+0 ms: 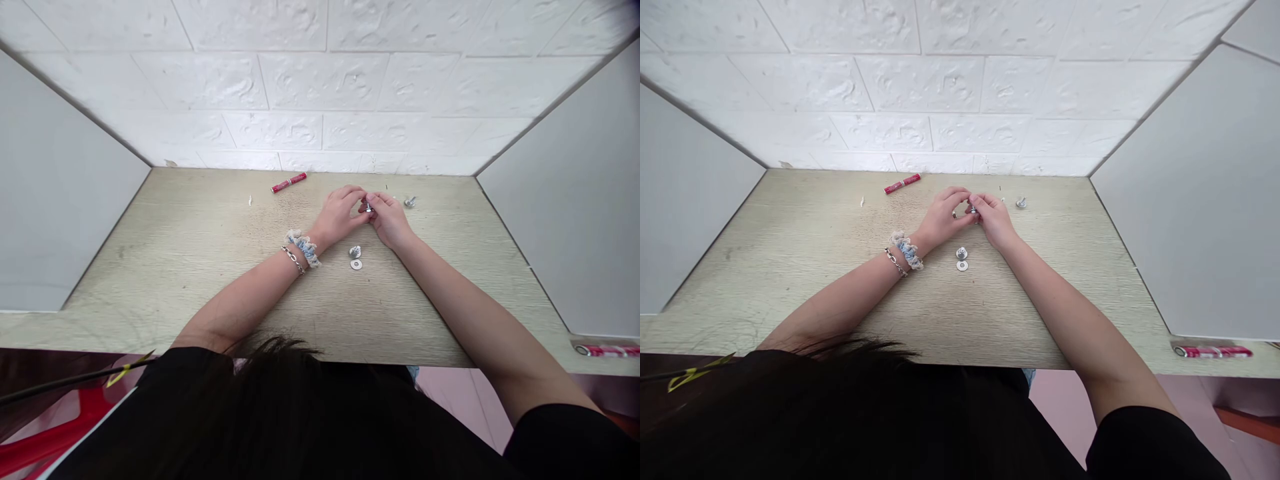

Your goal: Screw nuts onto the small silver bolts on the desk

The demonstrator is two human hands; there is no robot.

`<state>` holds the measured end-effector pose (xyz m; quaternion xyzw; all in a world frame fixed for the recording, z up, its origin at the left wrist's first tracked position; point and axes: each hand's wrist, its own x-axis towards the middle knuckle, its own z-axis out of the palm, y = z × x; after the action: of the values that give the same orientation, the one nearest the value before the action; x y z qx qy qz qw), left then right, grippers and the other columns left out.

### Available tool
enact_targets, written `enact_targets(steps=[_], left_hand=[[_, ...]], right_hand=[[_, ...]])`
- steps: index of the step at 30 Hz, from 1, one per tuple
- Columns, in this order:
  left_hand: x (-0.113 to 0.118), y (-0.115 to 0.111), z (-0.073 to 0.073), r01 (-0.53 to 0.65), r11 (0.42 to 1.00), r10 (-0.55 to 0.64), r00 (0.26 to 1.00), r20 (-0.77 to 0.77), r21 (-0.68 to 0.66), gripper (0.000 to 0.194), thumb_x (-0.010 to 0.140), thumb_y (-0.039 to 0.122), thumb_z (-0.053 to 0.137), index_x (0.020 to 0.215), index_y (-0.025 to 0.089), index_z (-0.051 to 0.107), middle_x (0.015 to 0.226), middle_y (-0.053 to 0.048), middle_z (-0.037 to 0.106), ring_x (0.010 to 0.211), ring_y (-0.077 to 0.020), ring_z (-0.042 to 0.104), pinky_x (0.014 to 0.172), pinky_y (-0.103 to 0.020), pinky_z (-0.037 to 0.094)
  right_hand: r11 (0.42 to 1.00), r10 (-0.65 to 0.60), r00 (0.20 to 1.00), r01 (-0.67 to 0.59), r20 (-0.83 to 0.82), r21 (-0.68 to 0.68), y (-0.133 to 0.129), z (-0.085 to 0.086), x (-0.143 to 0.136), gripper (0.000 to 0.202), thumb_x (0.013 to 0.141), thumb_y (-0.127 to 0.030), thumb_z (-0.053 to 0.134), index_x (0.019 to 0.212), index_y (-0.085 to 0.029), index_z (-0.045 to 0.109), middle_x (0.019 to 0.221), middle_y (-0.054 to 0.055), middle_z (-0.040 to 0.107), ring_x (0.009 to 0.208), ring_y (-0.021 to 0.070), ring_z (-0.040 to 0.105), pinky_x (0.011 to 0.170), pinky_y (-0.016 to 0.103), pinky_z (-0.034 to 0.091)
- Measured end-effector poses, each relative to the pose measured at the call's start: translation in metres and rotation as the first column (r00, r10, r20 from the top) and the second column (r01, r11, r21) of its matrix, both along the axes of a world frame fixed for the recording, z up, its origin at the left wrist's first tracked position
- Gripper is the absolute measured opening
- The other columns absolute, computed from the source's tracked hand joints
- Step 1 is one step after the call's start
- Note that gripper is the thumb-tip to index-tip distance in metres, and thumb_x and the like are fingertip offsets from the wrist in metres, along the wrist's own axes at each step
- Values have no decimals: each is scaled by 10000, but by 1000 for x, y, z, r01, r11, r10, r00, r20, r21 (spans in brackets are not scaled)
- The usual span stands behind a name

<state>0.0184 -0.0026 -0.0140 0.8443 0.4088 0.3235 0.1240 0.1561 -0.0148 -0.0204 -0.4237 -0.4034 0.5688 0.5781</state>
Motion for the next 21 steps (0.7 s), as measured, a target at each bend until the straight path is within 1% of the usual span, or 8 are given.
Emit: enact_targets(steps=[6, 10, 13, 16, 18, 21], left_hand=[[0, 0, -1, 58, 998, -58, 997, 41, 6, 318, 849, 264, 591, 1147, 154, 602, 1201, -90, 605, 1132, -179, 560, 1027, -300, 431], [1, -1, -1, 69, 998, -68, 996, 52, -2, 302, 852, 250, 589, 1135, 147, 602, 1191, -93, 604, 1108, -168, 567, 1002, -279, 443], [1, -2, 0, 37, 999, -37, 999, 12, -10, 302, 853, 272, 591, 1137, 169, 605, 1196, -89, 609, 1130, -180, 559, 1038, -323, 407], [1, -4, 2, -43, 999, 42, 998, -39, -17, 302, 860, 307, 586, 1147, 215, 607, 1219, -70, 611, 1174, -206, 538, 1124, -434, 283], [1, -5, 4, -77, 997, 75, 995, -61, -31, 302, 872, 325, 569, 1160, 238, 602, 1246, -57, 602, 1197, -210, 525, 1152, -470, 206], [1, -6, 5, -98, 994, 94, 992, -79, -50, 301, 886, 345, 544, 1170, 261, 597, 1268, -43, 592, 1215, -205, 509, 1163, -473, 162]], right_hand=[[1000, 2, 1000, -2, 0, -13, -1, 1, 0, 563, 413, -562, 863, 701, -154, 605, 641, -20, 566, 592, 57, 495, 510, 166, 384], [1000, 3, 1000, -3, 3, -23, -1, 2, 0, 590, 378, -577, 865, 680, -150, 594, 640, -17, 576, 593, 57, 505, 502, 163, 378], [1000, -3, 1000, 3, 13, -22, -1, 2, 0, 595, 373, -578, 865, 682, -148, 594, 638, -19, 576, 592, 54, 509, 500, 159, 377], [1000, 2, 1000, -1, 13, -7, 0, 1, -1, 571, 418, -569, 860, 711, -149, 606, 661, -16, 586, 607, 57, 521, 506, 159, 393], [1000, -4, 1000, 3, -14, -9, -1, 2, -1, 501, 513, -541, 837, 729, -151, 608, 676, -10, 590, 631, 67, 543, 523, 167, 419], [999, -25, 998, 23, -51, -48, -1, 4, -2, 326, 673, -425, 761, 716, -152, 588, 667, -7, 582, 645, 79, 566, 541, 179, 446]])
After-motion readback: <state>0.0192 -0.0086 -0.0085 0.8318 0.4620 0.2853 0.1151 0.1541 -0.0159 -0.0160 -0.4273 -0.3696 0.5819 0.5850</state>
